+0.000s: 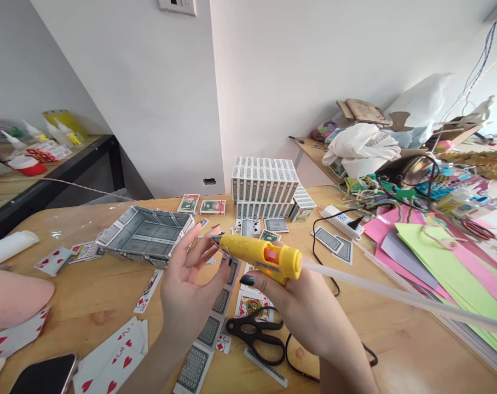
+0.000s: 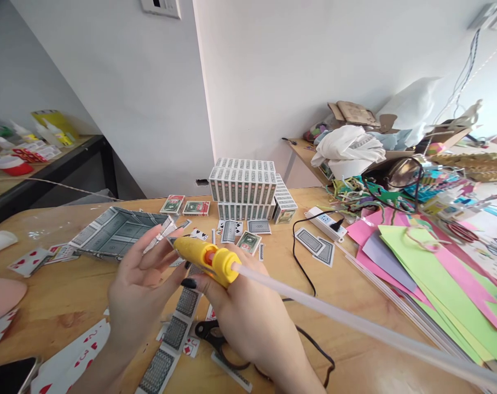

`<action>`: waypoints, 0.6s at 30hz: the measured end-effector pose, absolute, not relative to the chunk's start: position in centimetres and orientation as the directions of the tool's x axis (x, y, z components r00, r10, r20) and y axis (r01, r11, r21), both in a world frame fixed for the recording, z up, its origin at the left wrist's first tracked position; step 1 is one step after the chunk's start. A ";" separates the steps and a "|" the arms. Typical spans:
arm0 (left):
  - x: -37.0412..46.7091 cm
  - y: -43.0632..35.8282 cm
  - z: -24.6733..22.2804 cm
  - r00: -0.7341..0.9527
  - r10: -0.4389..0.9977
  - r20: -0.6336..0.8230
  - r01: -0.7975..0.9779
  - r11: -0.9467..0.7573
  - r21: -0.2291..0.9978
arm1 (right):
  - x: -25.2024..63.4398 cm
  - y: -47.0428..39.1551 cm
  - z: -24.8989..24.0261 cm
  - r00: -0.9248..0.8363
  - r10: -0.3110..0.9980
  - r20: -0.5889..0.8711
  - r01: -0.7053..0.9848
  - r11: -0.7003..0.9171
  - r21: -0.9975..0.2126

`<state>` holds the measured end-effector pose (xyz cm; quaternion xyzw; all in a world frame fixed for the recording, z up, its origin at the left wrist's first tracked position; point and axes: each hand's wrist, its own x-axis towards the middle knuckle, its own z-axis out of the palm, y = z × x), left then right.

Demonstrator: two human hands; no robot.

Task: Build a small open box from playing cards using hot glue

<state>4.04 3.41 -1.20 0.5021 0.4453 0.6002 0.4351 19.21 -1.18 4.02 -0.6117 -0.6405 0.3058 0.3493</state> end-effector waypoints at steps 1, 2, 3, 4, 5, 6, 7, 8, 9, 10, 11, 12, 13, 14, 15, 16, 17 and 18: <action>4.0 3.4 -1.1 -0.117 0.969 0.217 -0.089 -0.228 0.970 | 19.2 -1.2 4.0 -0.010 0.998 0.069 0.568 0.062 -0.821; 4.0 3.4 -1.0 -0.122 0.968 0.218 -0.103 -0.231 0.967 | 19.2 -1.2 4.1 -0.016 0.998 0.068 0.564 0.065 -0.823; 4.0 3.4 -0.9 -0.129 0.967 0.219 -0.115 -0.234 0.965 | 19.1 -1.3 4.1 -0.024 0.997 0.070 0.561 0.072 -0.825; 4.0 3.4 -0.8 -0.135 0.966 0.218 -0.124 -0.235 0.964 | 19.1 -1.3 4.1 -0.030 0.997 0.073 0.559 0.077 -0.826; 4.0 3.4 -0.8 -0.141 0.966 0.219 -0.133 -0.238 0.962 | 19.1 -1.3 4.1 -0.030 0.997 0.074 0.558 0.078 -0.826; 4.0 3.4 -0.8 -0.142 0.964 0.225 -0.139 -0.244 0.960 | 19.1 -1.3 4.2 -0.027 0.997 0.071 0.558 0.074 -0.826; 4.0 3.5 -0.8 -0.133 0.964 0.230 -0.139 -0.248 0.959 | 19.1 -1.3 4.2 -0.021 0.998 0.066 0.559 0.067 -0.826; 3.9 3.5 -0.8 -0.122 0.965 0.234 -0.134 -0.249 0.959 | 19.1 -1.3 4.2 -0.017 0.998 0.061 0.560 0.061 -0.827; 3.9 3.5 -0.9 -0.112 0.966 0.234 -0.126 -0.248 0.961 | 19.1 -1.3 4.2 -0.016 0.998 0.061 0.560 0.059 -0.827; 3.8 3.5 -0.8 -0.106 0.967 0.230 -0.116 -0.242 0.963 | 19.1 -1.3 4.3 -0.017 0.998 0.062 0.560 0.061 -0.826; 3.8 3.5 -0.8 -0.103 0.969 0.223 -0.106 -0.234 0.966 | 19.1 -1.3 4.3 -0.017 0.998 0.064 0.562 0.062 -0.824; 3.8 3.5 -0.8 -0.102 0.971 0.216 -0.097 -0.225 0.969 | 19.1 -1.3 4.3 -0.015 0.998 0.064 0.565 0.061 -0.822; 3.8 3.4 -0.7 -0.104 0.972 0.209 -0.091 -0.219 0.971 | 19.1 -1.3 4.3 -0.012 0.998 0.060 0.569 0.056 -0.821; 3.7 3.4 -0.6 -0.106 0.973 0.207 -0.088 -0.216 0.972 | 19.1 -1.3 4.3 -0.008 0.999 0.051 0.572 0.047 -0.819; 3.7 3.4 -0.6 -0.106 0.974 0.202 -0.087 -0.212 0.973 | 19.1 -1.3 4.3 -0.003 0.999 0.040 0.575 0.035 -0.818; 3.7 3.4 -0.5 -0.106 0.975 0.197 -0.089 -0.206 0.974 | 19.1 -1.3 4.3 -0.001 1.000 0.031 0.577 0.026 -0.816; 3.7 3.4 -0.4 -0.110 0.975 0.192 -0.097 -0.202 0.975 | 19.1 -1.4 4.2 -0.002 0.999 0.032 0.580 0.027 -0.814; 3.7 3.4 -0.4 -0.116 0.975 0.187 -0.106 -0.199 0.974 | 19.1 -1.4 4.2 -0.002 0.998 0.056 0.585 0.047 -0.810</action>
